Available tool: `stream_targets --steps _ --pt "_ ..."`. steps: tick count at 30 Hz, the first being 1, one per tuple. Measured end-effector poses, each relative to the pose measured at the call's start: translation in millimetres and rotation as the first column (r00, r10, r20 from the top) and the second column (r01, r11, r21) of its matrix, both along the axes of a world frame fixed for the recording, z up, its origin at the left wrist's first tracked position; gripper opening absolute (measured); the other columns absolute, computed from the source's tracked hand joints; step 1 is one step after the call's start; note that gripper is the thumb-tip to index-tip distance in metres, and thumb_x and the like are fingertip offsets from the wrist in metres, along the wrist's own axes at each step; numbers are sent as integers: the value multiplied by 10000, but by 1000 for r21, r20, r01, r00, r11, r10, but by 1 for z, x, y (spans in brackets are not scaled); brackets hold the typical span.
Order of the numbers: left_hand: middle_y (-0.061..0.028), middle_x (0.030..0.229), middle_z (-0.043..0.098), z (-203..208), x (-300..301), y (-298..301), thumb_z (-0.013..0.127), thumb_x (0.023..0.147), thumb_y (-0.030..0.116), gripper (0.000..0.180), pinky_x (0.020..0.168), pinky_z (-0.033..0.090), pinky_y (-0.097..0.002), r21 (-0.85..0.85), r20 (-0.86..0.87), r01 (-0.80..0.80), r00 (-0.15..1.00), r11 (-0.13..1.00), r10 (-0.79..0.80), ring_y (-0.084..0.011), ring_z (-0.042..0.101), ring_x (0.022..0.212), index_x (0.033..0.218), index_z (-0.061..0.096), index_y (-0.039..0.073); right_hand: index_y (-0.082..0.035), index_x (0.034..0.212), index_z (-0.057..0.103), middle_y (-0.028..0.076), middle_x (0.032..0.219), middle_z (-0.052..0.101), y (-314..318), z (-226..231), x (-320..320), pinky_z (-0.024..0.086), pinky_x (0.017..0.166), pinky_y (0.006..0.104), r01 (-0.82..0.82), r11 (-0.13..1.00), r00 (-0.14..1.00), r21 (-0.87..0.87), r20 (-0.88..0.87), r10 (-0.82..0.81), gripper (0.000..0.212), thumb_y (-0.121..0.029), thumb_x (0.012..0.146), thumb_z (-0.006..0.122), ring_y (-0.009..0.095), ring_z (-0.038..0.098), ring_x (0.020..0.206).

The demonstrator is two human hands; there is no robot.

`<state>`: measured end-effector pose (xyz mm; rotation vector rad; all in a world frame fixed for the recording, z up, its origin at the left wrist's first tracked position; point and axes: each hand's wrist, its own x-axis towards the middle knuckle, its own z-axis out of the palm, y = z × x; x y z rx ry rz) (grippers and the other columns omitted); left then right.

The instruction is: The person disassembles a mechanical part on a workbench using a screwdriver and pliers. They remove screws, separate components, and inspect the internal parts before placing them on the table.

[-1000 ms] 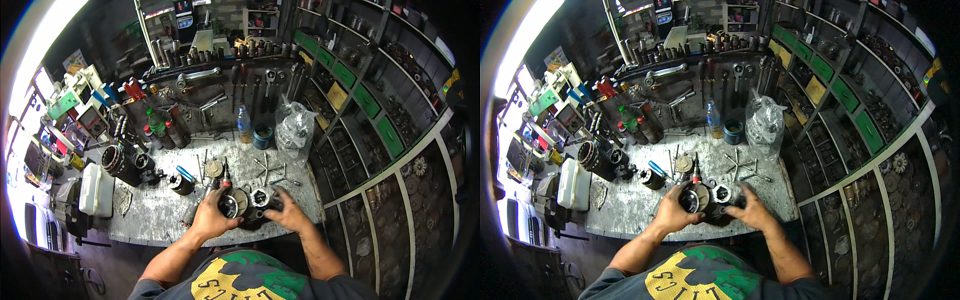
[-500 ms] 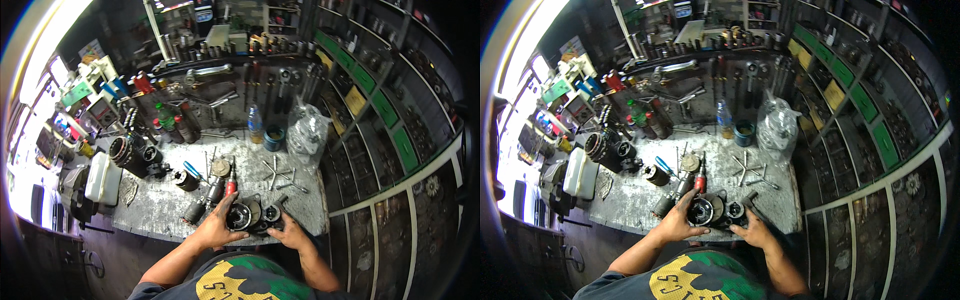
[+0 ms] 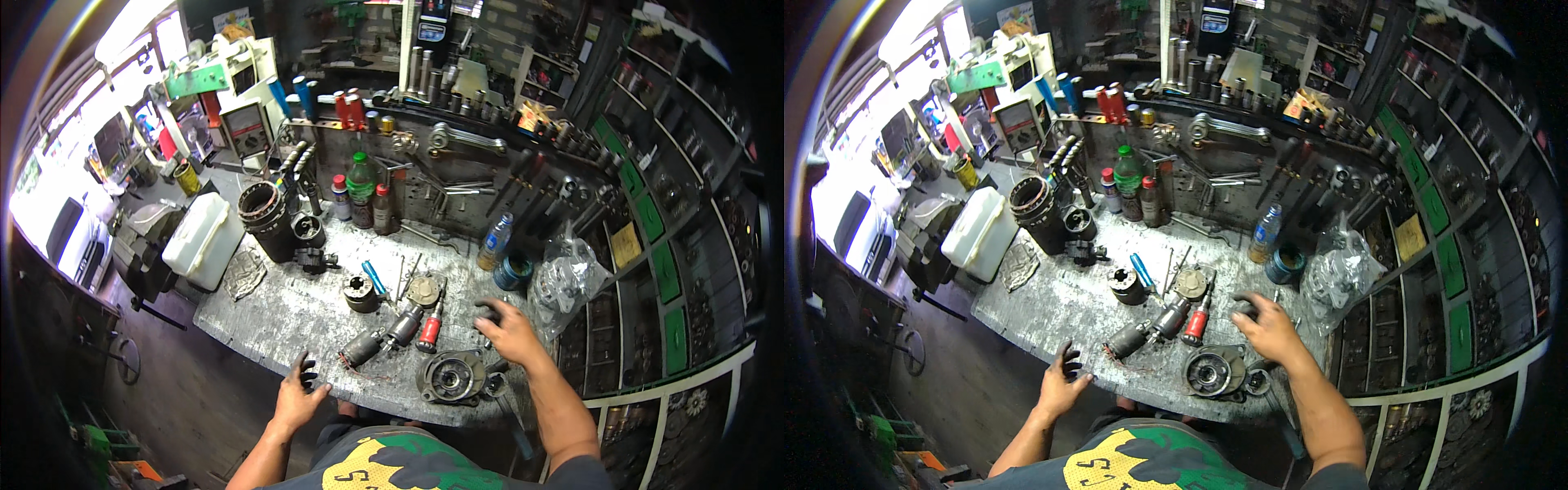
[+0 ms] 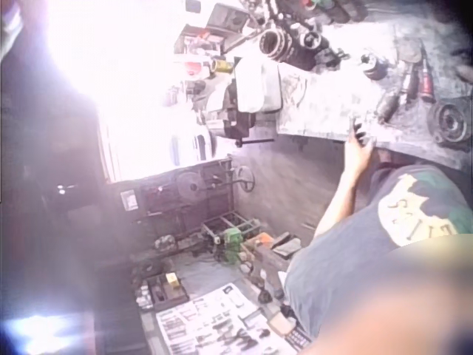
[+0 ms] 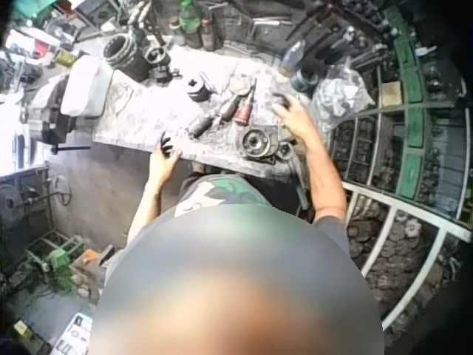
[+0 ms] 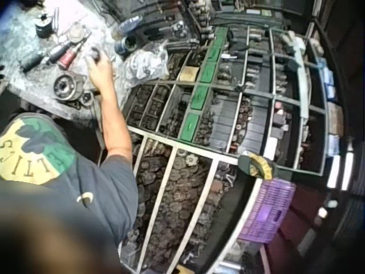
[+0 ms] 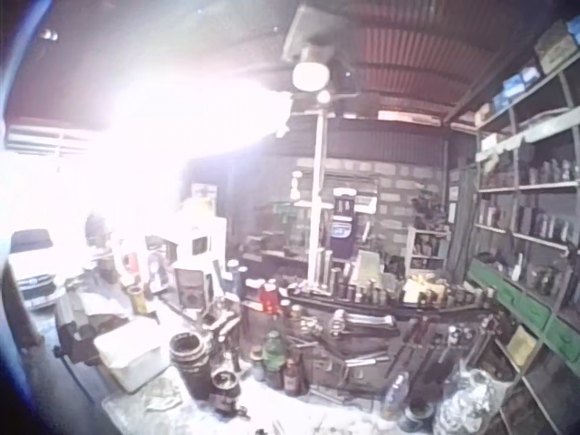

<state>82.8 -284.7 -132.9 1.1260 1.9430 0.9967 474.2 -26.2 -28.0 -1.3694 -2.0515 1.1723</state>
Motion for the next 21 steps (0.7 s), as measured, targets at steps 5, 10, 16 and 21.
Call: stream_targets --steps 5,10,16,21 --pt "-224 1346 751 -18 -39 -31 882 877 107 783 1000 618 -420 12 -13 -149 989 989 149 -315 767 1168 1565 528 -16 8 1470 639 274 1400 713 91 -59 -150 527 1127 469 -310 945 904 104 341 259 562 -332 1026 689 429 680 1312" --pt "-229 1332 757 -30 -65 -58 869 862 113 687 1057 589 -429 16 -18 -213 977 977 213 -347 761 1197 1483 612 -30 -12 1483 648 260 1453 696 171 -145 -279 525 1143 449 -390 918 789 70 539 294 644 -424 997 743 402 687 1315" --pt "-244 1315 757 -35 -90 -64 874 856 135 640 1070 580 -442 7 -66 -191 979 982 191 -367 754 1207 1431 656 -41 38 1204 781 285 1122 791 206 -166 -330 619 917 476 -514 852 521 -96 755 400 539 -391 878 798 439 778 997" --pt "-258 1319 750 -30 -99 -19 878 864 169 630 1074 576 -447 -62 34 -3 999 998 5 -385 742 1222 1420 669 -41 20 1334 724 220 1162 813 201 -72 -267 612 917 417 1 958 987 287 152 -46 474 -245 943 752 321 793 1031"
